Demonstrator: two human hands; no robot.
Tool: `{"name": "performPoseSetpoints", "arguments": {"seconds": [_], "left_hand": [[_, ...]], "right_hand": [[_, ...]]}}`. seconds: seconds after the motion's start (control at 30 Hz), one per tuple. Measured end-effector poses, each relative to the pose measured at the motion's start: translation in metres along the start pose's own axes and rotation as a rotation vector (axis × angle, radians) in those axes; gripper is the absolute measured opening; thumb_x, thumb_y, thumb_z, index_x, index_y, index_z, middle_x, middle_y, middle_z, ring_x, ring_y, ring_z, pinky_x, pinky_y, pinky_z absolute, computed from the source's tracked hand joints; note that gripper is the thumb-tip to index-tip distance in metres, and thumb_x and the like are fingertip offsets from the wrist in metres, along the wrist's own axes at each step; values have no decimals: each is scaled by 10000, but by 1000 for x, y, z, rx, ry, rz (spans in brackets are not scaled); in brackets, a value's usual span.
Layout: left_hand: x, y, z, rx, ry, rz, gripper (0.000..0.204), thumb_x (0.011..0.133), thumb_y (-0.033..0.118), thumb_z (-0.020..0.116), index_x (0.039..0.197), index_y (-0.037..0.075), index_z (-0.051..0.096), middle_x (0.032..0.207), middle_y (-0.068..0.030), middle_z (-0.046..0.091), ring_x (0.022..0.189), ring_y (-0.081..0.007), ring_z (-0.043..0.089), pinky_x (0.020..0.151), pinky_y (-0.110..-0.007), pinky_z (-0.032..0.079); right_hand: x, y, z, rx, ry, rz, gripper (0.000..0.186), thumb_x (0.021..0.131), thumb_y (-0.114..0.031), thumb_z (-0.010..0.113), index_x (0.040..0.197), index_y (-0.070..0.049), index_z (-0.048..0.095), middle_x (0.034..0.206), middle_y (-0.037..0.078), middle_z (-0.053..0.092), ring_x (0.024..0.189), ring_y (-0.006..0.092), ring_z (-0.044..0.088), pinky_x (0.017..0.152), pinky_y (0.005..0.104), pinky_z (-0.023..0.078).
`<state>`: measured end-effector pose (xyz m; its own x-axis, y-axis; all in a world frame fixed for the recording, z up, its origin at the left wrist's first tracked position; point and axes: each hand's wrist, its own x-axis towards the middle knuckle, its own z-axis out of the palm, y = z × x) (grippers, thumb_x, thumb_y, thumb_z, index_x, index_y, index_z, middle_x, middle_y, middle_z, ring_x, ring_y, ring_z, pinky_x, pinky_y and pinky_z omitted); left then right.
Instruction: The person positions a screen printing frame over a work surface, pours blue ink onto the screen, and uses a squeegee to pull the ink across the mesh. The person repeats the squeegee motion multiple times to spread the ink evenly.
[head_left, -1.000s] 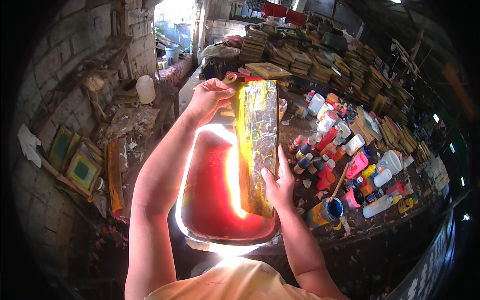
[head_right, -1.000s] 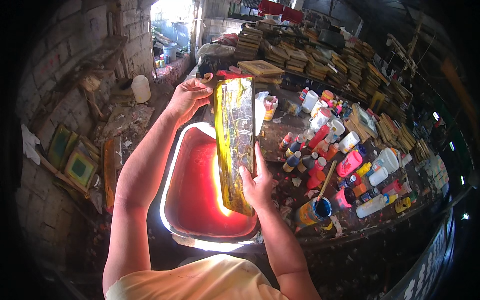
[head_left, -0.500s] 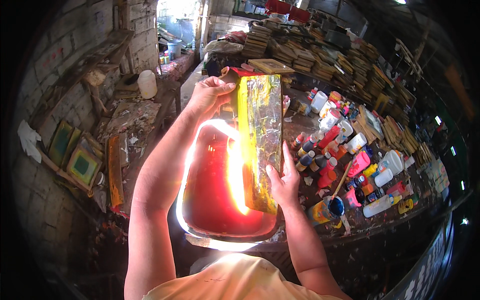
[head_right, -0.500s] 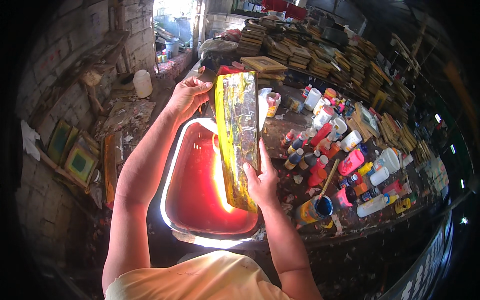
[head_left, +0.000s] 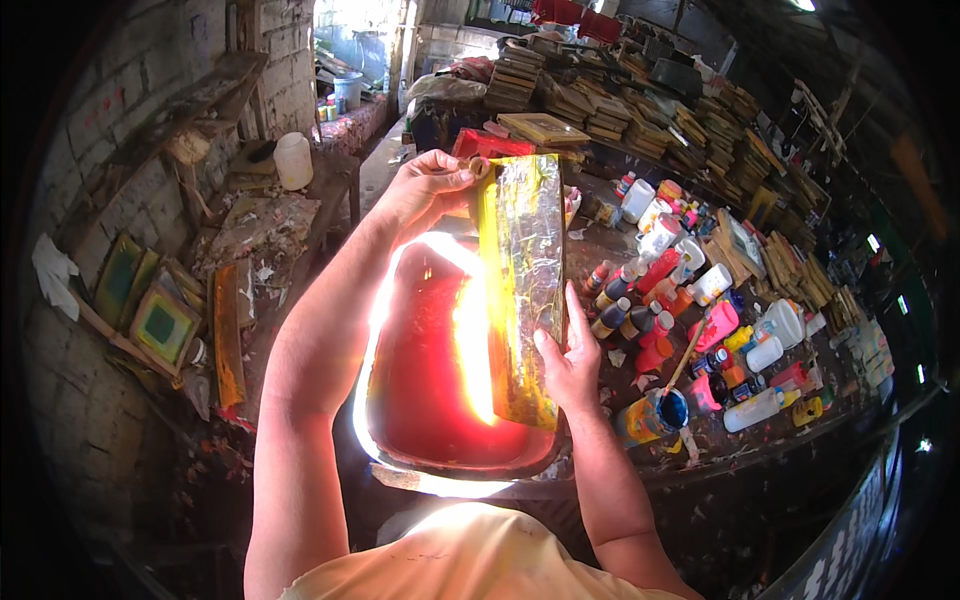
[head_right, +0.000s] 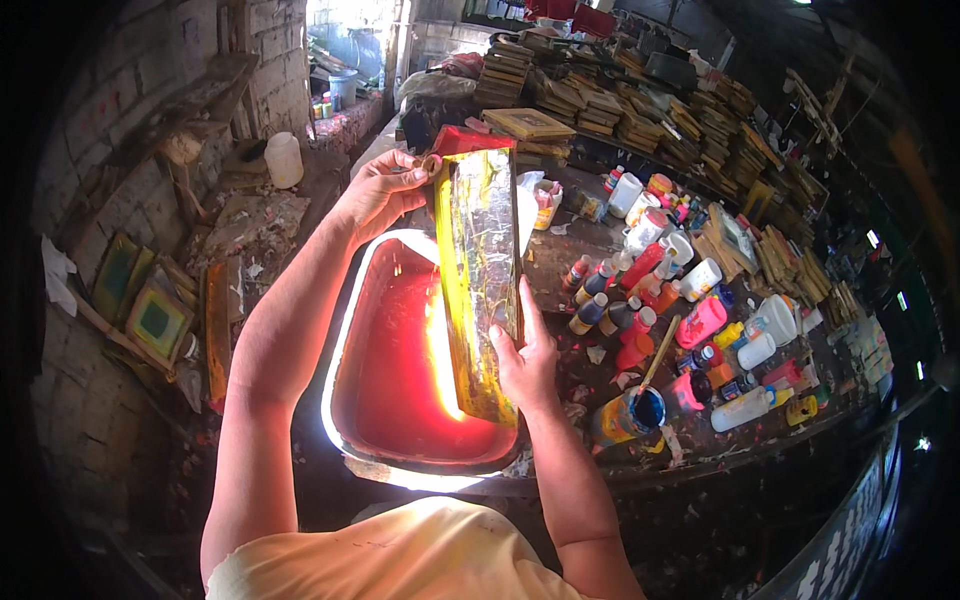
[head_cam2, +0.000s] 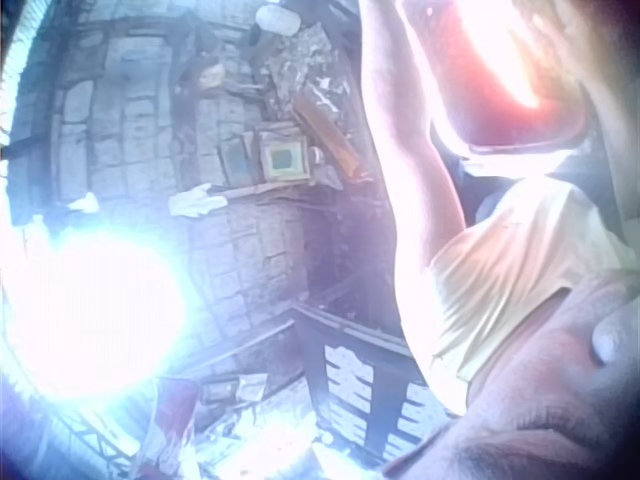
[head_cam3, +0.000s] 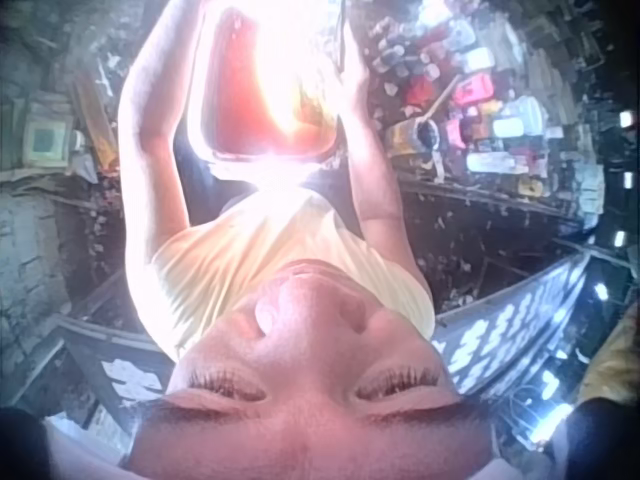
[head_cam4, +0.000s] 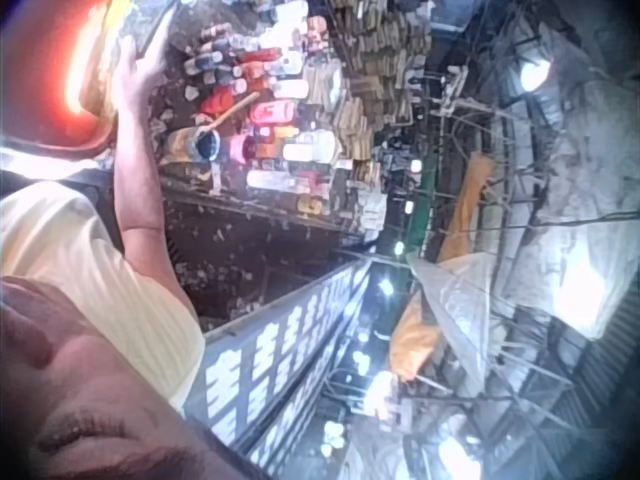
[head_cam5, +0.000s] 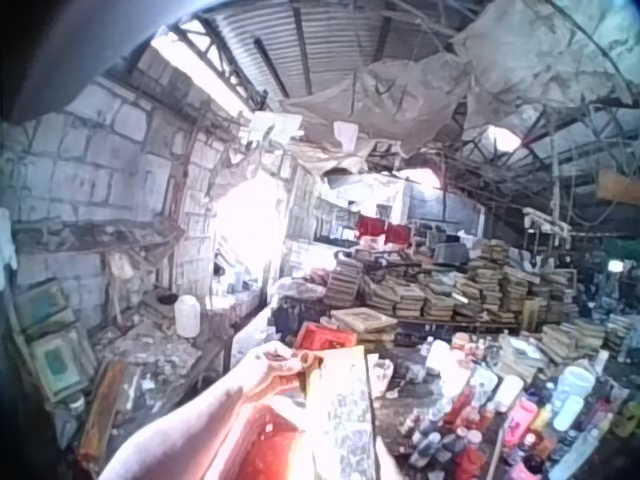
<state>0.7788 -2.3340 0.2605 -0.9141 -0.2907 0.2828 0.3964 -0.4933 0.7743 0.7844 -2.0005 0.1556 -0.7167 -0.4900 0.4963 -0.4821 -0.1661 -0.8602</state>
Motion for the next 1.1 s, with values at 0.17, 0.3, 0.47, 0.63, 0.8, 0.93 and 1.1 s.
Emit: {"name": "performPoseSetpoints", "arguments": {"seconds": [0.17, 0.3, 0.47, 0.63, 0.8, 0.93, 1.1], "left_hand": [[6, -12, -6, 46, 17, -13, 260, 1008, -153, 715, 946, 87, 637, 1067, -111, 770, 1059, -247, 781, 957, -450, 632], [7, -32, -4, -82, 60, 46, 277, 983, -187, 678, 925, 75, 613, 1002, -112, 738, 1001, -261, 762, 989, -475, 625], [0, -39, -2, -80, 76, 27, 253, 1001, -147, 666, 926, 89, 613, 981, -96, 715, 963, -237, 723, 961, -430, 577], [-21, -46, 5, -99, 40, 34, 254, 996, -146, 663, 914, 91, 618, 1061, -92, 745, 994, -212, 709, 939, -397, 547], [-48, -58, 12, 6, -4, 33, 304, 952, -188, 673, 913, 104, 595, 1062, -56, 728, 1006, -191, 699, 944, -375, 554], [-64, -68, 15, 100, -9, 59, 330, 982, -183, 685, 918, 115, 557, 970, -16, 659, 903, -142, 623, 875, -326, 505], [-86, -77, 14, 270, -16, 84, 377, 943, -194, 741, 892, 122, 542, 921, 11, 667, 880, -105, 647, 838, -280, 523]], "right_hand": [[-2, -2, 0, -17, -3, -9, 804, 1027, 154, 618, 1762, 67, 303, 1737, 218, 485, 1551, 232, 534, 1280, 377, 445], [-5, 5, 6, 20, 56, -45, 765, 1051, 109, 647, 1750, 67, 340, 1764, 228, 471, 1564, 235, 533, 1290, 378, 427], [-10, 14, 12, 29, 77, -75, 800, 1040, 122, 648, 1760, 72, 302, 1765, 231, 452, 1578, 254, 510, 1299, 387, 418], [-14, 18, 22, -15, 102, -129, 809, 1052, 104, 646, 1767, 79, 266, 1751, 229, 466, 1566, 251, 517, 1291, 387, 424], [-11, 18, 31, 89, 155, -142, 799, 1065, 93, 634, 1768, 84, 254, 1721, 229, 503, 1534, 248, 549, 1281, 391, 431], [-7, 11, 34, 87, 186, -168, 793, 1068, 93, 626, 1768, 83, 254, 1701, 228, 524, 1518, 249, 564, 1280, 392, 428], [2, -1, 36, 130, 210, -186, 787, 1071, 91, 619, 1770, 75, 257, 1709, 226, 515, 1522, 260, 561, 1283, 398, 429]]}}
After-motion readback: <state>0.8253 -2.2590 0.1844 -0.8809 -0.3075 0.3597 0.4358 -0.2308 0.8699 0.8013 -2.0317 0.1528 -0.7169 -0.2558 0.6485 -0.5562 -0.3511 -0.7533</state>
